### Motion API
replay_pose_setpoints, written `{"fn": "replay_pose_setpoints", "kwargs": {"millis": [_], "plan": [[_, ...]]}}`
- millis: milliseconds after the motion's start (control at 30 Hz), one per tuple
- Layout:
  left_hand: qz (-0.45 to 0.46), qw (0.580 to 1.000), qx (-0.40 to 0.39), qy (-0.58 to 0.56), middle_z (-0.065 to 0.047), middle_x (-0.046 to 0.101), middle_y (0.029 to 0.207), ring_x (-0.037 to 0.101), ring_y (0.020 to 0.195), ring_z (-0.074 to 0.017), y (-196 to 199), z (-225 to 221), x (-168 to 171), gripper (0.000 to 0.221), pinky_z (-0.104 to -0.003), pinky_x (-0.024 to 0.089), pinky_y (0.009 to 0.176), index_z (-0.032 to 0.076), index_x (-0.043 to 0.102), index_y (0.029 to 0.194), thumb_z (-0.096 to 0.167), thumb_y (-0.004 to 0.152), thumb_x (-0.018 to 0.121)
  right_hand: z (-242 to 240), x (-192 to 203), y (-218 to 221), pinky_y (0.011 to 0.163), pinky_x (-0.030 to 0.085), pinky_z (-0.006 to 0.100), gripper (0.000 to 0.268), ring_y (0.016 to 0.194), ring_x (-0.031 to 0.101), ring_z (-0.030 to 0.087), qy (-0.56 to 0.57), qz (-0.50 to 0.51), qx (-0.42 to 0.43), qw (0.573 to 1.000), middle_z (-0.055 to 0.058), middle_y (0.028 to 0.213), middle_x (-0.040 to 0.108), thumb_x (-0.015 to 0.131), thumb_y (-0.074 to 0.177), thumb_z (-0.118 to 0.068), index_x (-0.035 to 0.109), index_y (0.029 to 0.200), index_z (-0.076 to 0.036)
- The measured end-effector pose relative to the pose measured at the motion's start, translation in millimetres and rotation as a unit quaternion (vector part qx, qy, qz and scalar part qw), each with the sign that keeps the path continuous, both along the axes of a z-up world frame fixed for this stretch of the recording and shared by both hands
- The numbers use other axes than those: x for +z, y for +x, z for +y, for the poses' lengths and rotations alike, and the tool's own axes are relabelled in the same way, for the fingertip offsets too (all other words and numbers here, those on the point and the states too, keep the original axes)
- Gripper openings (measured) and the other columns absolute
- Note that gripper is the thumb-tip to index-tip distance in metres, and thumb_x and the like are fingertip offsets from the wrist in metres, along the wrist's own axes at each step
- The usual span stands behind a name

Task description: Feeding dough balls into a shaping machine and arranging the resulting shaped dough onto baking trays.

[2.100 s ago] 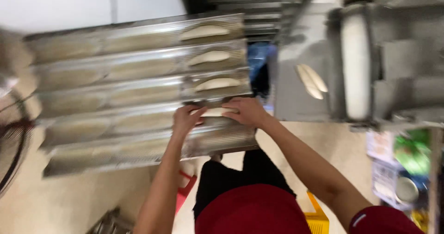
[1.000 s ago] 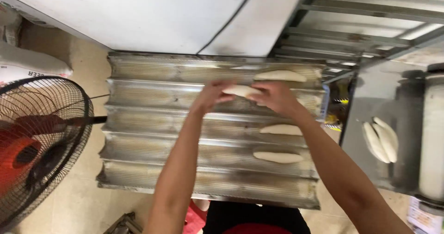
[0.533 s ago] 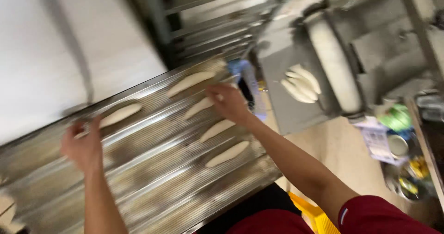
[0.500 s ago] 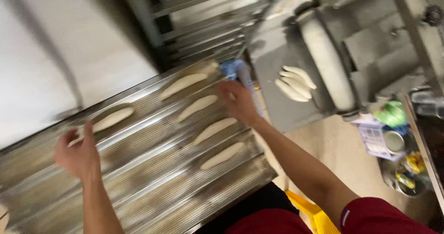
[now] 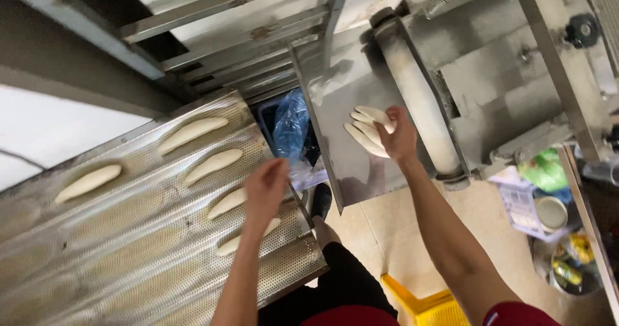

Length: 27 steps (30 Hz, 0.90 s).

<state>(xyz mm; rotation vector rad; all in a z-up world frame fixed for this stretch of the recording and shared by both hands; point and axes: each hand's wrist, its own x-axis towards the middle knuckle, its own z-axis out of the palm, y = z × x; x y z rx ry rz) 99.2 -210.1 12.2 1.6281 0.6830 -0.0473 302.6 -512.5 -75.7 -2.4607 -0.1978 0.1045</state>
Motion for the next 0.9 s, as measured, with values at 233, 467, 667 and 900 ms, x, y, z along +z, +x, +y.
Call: {"fn": "replay_pose_setpoints", "kwargs": {"millis": [233, 467, 667, 900], "plan": [[0.034, 0.955, 0.081, -0.285, -0.008, 0.073, 0.100, 0.075, 0.082, -0.0189, 20, 2, 6, 0.050, -0.032, 0.062, 0.075, 0.015, 0.056, 0.132, 0.037, 0.091, 0.073, 96, 101, -52, 0.093, 0.059, 0.037, 0.047, 0.107, 0.070, 0.020, 0.221, 0.153, 0.237, 0.934, 0.010, 0.122, 0.071, 0.080, 0.090, -0.018, 0.066, 0.134, -0.007], [-0.041, 0.952, 0.169, -0.252, -0.013, 0.075, 0.100, 0.075, 0.084, -0.0194, -129, 166, -53, 0.042, -0.031, 0.064, 0.074, -0.005, 0.073, 0.114, 0.030, 0.092, 0.076, 287, 109, -164, 0.082, 0.058, 0.035, 0.044, 0.100, 0.072, 0.024, 0.079, 0.120, 0.469, 0.871, 0.011, 0.124, 0.075, 0.078, 0.094, -0.026, 0.070, 0.135, -0.015], [0.022, 0.975, 0.218, -0.023, -0.009, 0.079, 0.092, 0.077, 0.076, -0.0175, -216, 311, -40, 0.029, -0.028, 0.065, 0.067, -0.003, 0.076, 0.094, 0.025, 0.088, 0.082, 438, 77, -243, 0.064, 0.061, 0.033, 0.032, 0.076, 0.073, 0.019, 0.095, -0.022, 0.554, 0.827, 0.005, 0.113, 0.076, 0.074, 0.096, -0.034, 0.072, 0.125, -0.020], [0.134, 0.947, 0.220, 0.193, -0.006, 0.074, 0.075, 0.069, 0.061, -0.0158, -222, 344, -35, 0.036, -0.029, 0.055, 0.056, 0.002, 0.078, 0.094, 0.035, 0.084, 0.090, 410, 65, -221, 0.066, 0.060, 0.040, 0.029, 0.067, 0.070, 0.021, 0.065, -0.088, 0.475, 0.873, 0.012, 0.115, 0.074, 0.074, 0.093, -0.025, 0.075, 0.121, -0.016]]}}
